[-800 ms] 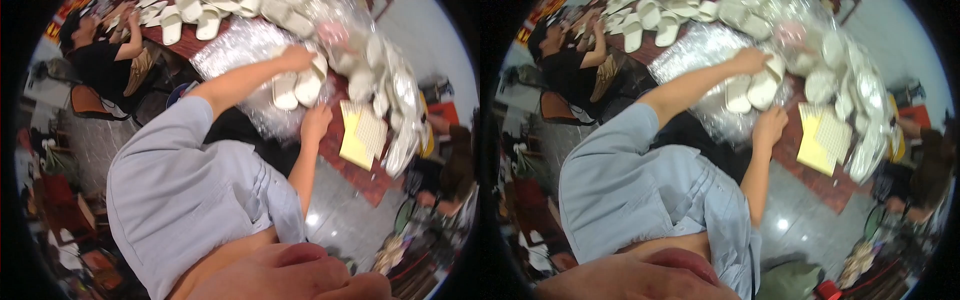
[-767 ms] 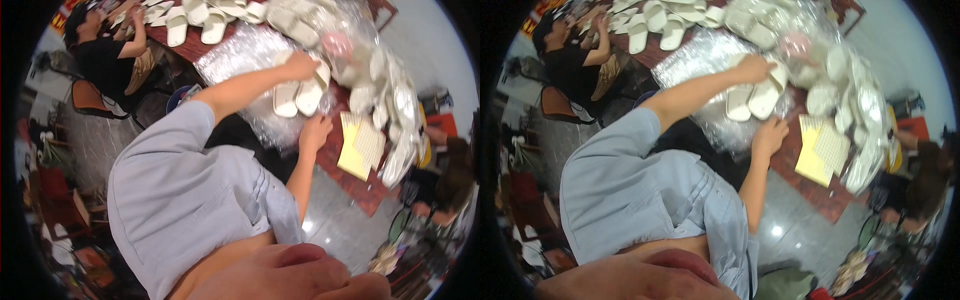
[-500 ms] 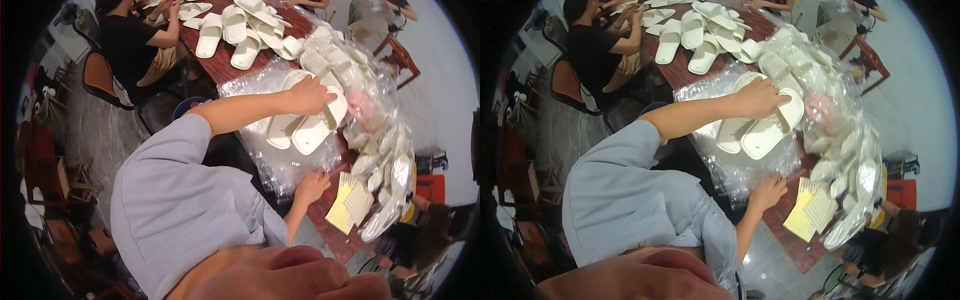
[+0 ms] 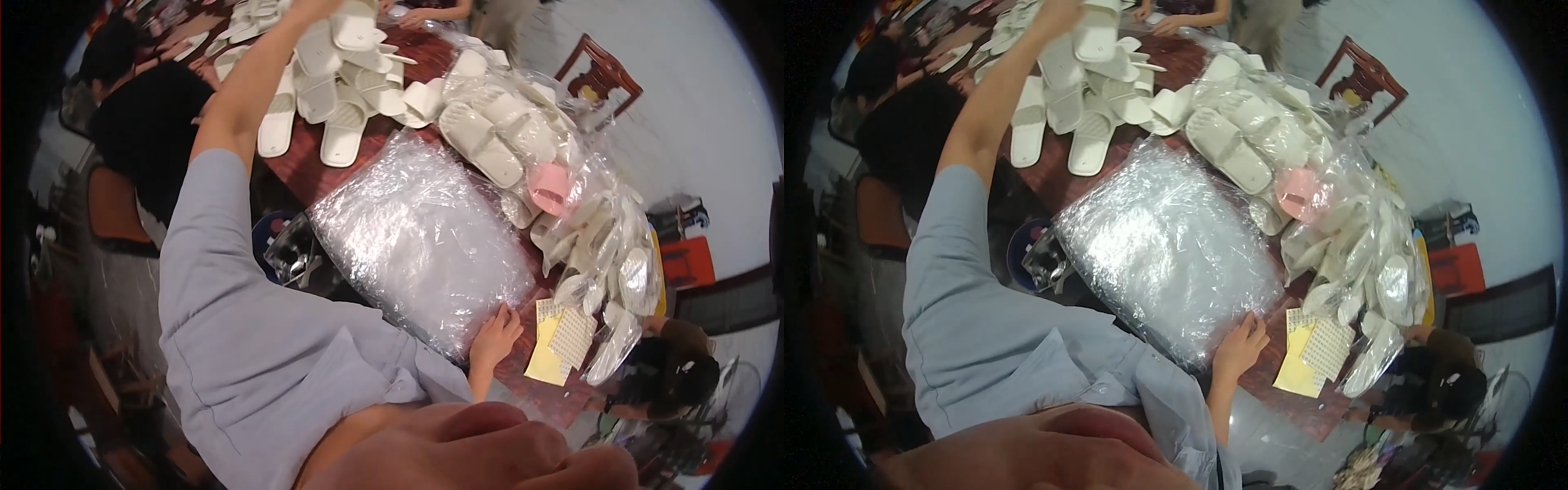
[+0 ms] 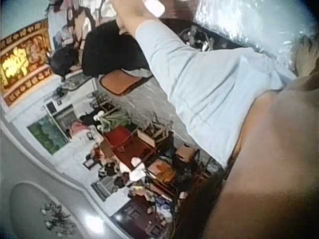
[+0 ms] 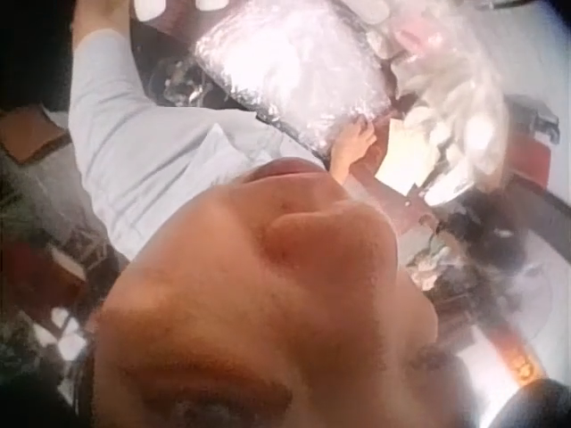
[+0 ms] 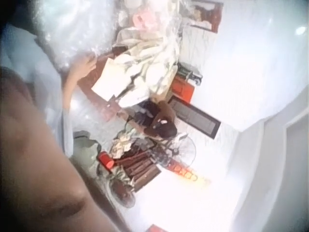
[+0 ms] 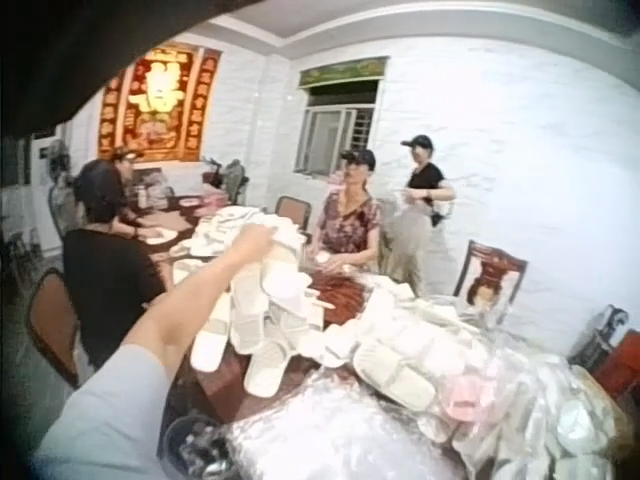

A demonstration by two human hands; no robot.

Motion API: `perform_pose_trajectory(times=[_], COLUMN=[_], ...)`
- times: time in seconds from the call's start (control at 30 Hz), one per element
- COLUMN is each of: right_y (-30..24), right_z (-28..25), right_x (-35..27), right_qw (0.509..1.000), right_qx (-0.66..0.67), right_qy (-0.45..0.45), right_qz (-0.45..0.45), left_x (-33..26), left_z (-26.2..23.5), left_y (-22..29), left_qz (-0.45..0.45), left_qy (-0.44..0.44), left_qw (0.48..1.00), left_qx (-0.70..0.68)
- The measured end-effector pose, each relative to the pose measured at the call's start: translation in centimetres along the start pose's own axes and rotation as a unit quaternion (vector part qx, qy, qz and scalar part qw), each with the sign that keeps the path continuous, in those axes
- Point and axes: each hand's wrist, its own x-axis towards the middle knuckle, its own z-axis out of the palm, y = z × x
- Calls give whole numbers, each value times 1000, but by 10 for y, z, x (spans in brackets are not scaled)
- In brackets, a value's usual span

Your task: Inspect and package white foam slippers into clear plastic bags.

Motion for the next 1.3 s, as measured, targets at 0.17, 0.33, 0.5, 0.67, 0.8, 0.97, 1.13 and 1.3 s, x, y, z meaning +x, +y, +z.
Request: perform_pose_trajectory(times=[0.17,0.33,0.5,0.67,0.8,0.97,1.13,1.3], right_y=[-2,-1,3,-4,-7,3,3,5], right_z=[-2,3,3,0,-2,-9,-34,-46], right_x=[-3,7,6,6,8,8,17,41], right_qw=[1000,999,1000,998,996,994,986,972], right_qx=[-14,-15,8,20,69,102,163,220], right_qy=[11,36,25,54,48,41,-3,45], right_qz=[-1,-7,16,13,12,-8,-29,-74], left_x=[16,-42,-207,-331,-369,-393,-395,-397], left_z=[65,-11,-100,-131,-106,-92,-95,-93], left_y=[29,160,325,396,411,412,409,410], left_qz=[81,309,512,541,487,450,437,447], left_qy=[105,108,-113,-189,-239,-160,-168,-161], left_qw=[991,917,766,708,739,775,771,778], left_qx=[26,-226,-372,-413,-399,-413,-432,-411])
